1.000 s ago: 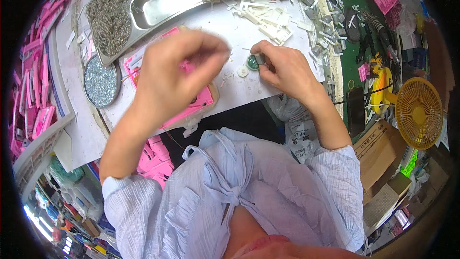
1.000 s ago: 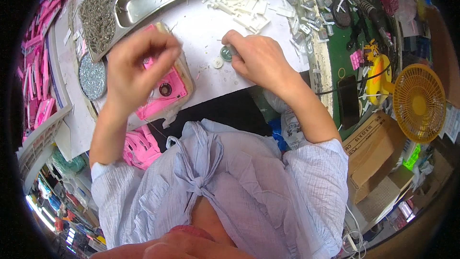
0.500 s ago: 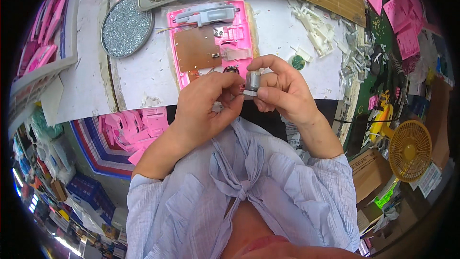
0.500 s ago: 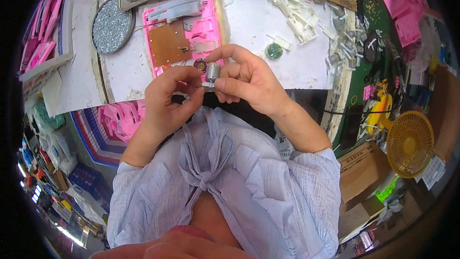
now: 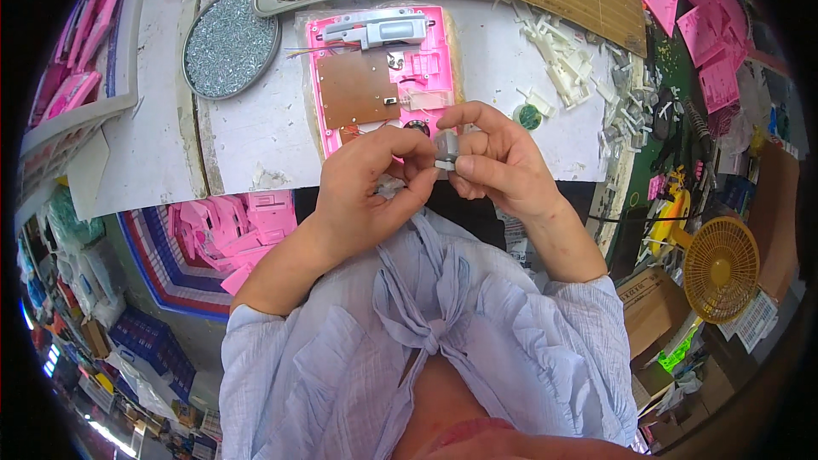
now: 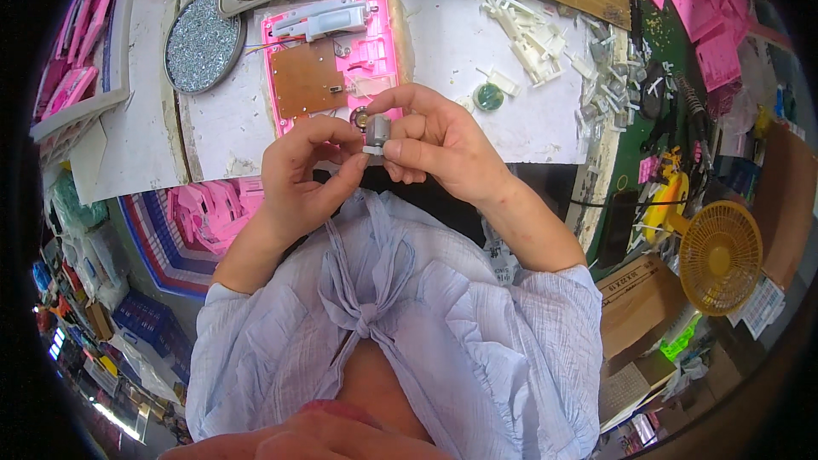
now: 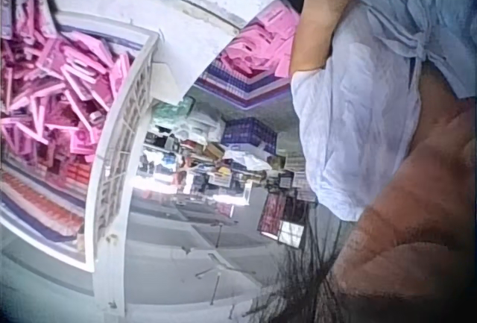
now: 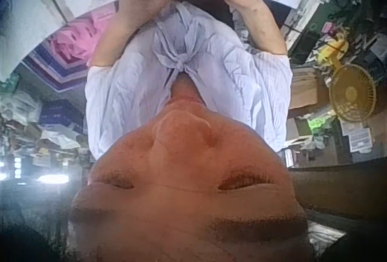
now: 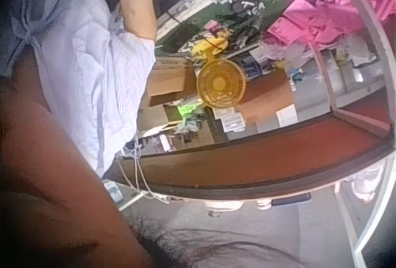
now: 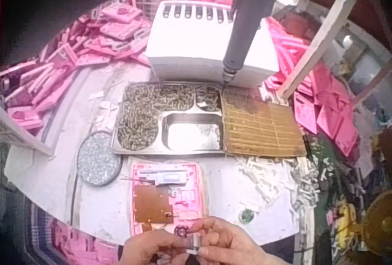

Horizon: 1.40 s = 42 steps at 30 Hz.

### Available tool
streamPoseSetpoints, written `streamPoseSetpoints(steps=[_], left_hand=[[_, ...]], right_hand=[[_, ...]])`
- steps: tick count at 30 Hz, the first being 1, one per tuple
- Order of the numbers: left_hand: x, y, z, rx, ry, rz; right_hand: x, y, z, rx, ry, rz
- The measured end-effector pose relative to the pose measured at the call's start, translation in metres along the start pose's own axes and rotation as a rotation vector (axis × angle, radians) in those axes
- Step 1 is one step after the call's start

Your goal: Assembling a pink electronic device by soldering wires, installing internal components like a motor, and attaching the outer housing with an electric screwdriver.

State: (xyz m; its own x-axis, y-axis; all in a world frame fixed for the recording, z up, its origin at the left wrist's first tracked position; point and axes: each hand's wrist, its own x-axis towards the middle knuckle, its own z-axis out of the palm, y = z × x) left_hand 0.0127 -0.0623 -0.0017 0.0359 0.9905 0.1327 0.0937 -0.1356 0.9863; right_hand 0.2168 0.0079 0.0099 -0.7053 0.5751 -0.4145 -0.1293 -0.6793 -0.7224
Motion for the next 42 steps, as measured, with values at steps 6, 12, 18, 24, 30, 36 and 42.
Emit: streamPoseSetpoints(steps=[6, 12, 18, 24, 30, 36, 42], left_hand=[[-0.003, 0.0, 0.001, -0.116, 0.021, -0.097], [-0.005, -0.001, 0.004, -0.184, 0.048, -0.094], [-0.006, -0.004, 0.004, -0.147, 0.062, -0.063], [0.0, -0.008, -0.006, 0.216, 0.015, 0.192], [0.011, -0.008, -0.015, 0.328, 0.051, 0.424], [0.008, -0.006, -0.014, 0.095, 0.05, 0.26], [0.006, -0.005, -0.015, 0.082, 0.015, 0.281]], right_hand=[[-0.003, 0.003, -0.005, 0.127, -0.067, -0.074], [-0.001, 0.006, -0.005, 0.102, -0.066, -0.067], [-0.005, 0.018, 0.006, -0.21, 0.107, -0.261], [0.001, 0.004, 0.001, -0.699, 0.131, -0.468], [0.008, -0.025, 0.011, -0.778, 0.013, -0.269], [0.011, -0.017, 0.009, -0.998, -0.071, -0.795], [0.011, -0.007, 0.008, -0.996, -0.05, -0.859]])
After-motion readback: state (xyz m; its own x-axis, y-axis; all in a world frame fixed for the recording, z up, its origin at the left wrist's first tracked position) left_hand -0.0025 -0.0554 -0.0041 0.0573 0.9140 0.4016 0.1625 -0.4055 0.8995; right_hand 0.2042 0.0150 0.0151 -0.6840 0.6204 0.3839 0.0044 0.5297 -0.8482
